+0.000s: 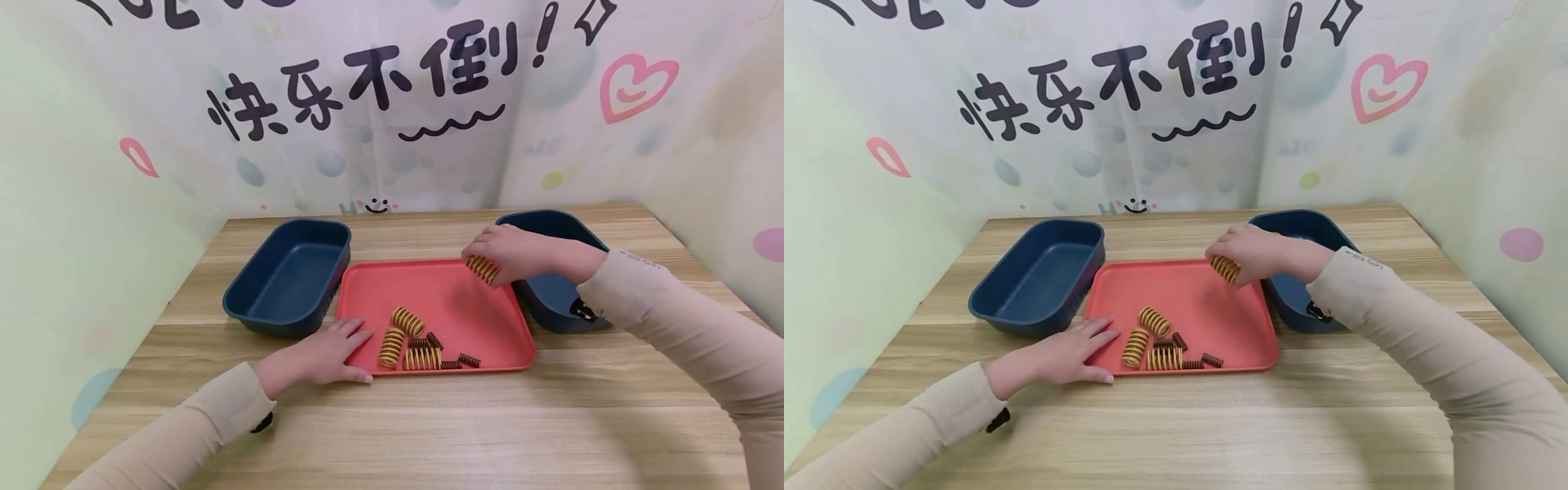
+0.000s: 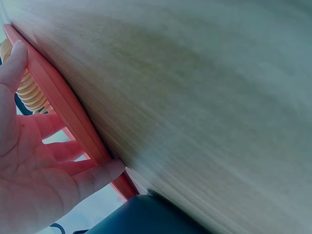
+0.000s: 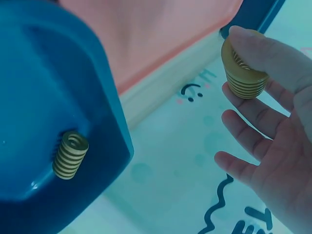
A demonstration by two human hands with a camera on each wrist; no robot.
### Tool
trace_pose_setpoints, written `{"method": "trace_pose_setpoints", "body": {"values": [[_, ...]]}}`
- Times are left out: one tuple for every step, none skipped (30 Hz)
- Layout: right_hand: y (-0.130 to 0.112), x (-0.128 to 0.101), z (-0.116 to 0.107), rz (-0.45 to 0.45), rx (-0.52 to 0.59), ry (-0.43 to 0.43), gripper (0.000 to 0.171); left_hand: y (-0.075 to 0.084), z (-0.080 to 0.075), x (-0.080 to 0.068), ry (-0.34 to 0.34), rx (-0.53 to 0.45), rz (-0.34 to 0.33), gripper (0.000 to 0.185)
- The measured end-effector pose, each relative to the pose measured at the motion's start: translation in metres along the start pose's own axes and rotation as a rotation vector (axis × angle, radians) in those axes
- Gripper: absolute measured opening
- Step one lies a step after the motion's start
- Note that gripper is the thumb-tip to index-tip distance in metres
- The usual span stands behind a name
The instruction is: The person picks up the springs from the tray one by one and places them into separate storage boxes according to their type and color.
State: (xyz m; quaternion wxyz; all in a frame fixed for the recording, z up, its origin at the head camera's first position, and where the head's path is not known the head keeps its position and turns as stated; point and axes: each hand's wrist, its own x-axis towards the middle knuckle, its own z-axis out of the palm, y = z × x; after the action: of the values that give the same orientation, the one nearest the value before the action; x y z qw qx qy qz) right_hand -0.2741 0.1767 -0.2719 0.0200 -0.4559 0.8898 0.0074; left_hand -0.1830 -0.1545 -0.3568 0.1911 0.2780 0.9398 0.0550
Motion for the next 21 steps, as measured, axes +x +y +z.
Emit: {"method": "trace_pose_setpoints", "body": {"values": [[0.001, -0.001, -0.001, -0.002, 0.003, 0.006, 0.051, 0.000, 0.000, 0.000, 0.001, 0.001, 0.001, 0.081], [0.003, -0.003, -0.002, -0.003, 0.008, 0.011, 0.050, -0.001, 0.001, 0.000, 0.001, 0.003, 0.003, 0.081], [0.004, -0.004, -0.003, -0.007, 0.009, 0.016, 0.049, -0.001, 0.001, 0.001, 0.002, 0.004, 0.004, 0.081], [0.005, -0.005, -0.004, -0.006, 0.011, 0.020, 0.048, -0.001, 0.001, 0.001, 0.003, 0.004, 0.004, 0.081], [0.006, -0.006, -0.005, -0.008, 0.011, 0.023, 0.048, -0.002, 0.001, 0.001, 0.003, 0.005, 0.005, 0.081], [0.007, -0.008, -0.007, -0.005, 0.014, 0.024, 0.048, -0.002, 0.002, 0.001, 0.004, 0.004, 0.005, 0.081], [0.009, -0.009, -0.007, -0.003, 0.013, 0.026, 0.048, -0.002, 0.002, 0.001, 0.004, 0.005, 0.005, 0.081], [0.010, -0.010, -0.008, 0.002, 0.013, 0.027, 0.049, -0.002, 0.002, 0.001, 0.004, 0.004, 0.005, 0.081], [0.011, -0.012, -0.009, 0.006, 0.014, 0.028, 0.050, -0.002, 0.002, 0.002, 0.004, 0.002, 0.005, 0.081], [0.012, -0.013, -0.010, 0.011, 0.017, 0.028, 0.050, -0.002, 0.002, 0.002, 0.004, 0.001, 0.005, 0.081], [0.014, -0.014, -0.010, 0.015, 0.020, 0.029, 0.051, -0.002, 0.002, 0.001, 0.004, 0.000, 0.006, 0.081], [0.015, -0.015, -0.010, 0.021, 0.024, 0.028, 0.051, -0.002, 0.001, 0.001, 0.004, 0.000, 0.006, 0.081], [0.016, -0.016, -0.011, 0.028, 0.025, 0.030, 0.051, -0.002, 0.001, 0.001, 0.004, 0.000, 0.006, 0.081], [0.017, -0.017, -0.011, 0.033, 0.028, 0.032, 0.051, -0.001, 0.001, 0.001, 0.004, 0.000, 0.006, 0.081], [0.018, -0.018, -0.011, 0.036, 0.031, 0.034, 0.051, -0.001, 0.001, 0.001, 0.004, -0.001, 0.006, 0.081], [0.019, -0.019, -0.010, 0.038, 0.032, 0.035, 0.050, -0.001, 0.000, 0.001, 0.004, -0.001, 0.006, 0.081], [0.020, -0.019, -0.010, 0.043, 0.035, 0.036, 0.050, -0.001, 0.000, 0.000, 0.003, -0.001, 0.006, 0.081], [0.020, -0.020, -0.010, 0.045, 0.037, 0.037, 0.050, 0.000, 0.000, 0.000, 0.003, -0.001, 0.006, 0.081], [0.021, -0.021, -0.010, 0.045, 0.037, 0.038, 0.049, 0.000, 0.000, 0.000, 0.003, -0.001, 0.006, 0.081], [0.022, -0.022, -0.009, 0.047, 0.040, 0.038, 0.048, 0.000, 0.000, 0.000, 0.003, -0.002, 0.006, 0.081], [0.023, -0.022, -0.009, 0.053, 0.045, 0.036, 0.048, 0.000, 0.000, 0.000, 0.003, -0.001, 0.005, 0.080]]}}
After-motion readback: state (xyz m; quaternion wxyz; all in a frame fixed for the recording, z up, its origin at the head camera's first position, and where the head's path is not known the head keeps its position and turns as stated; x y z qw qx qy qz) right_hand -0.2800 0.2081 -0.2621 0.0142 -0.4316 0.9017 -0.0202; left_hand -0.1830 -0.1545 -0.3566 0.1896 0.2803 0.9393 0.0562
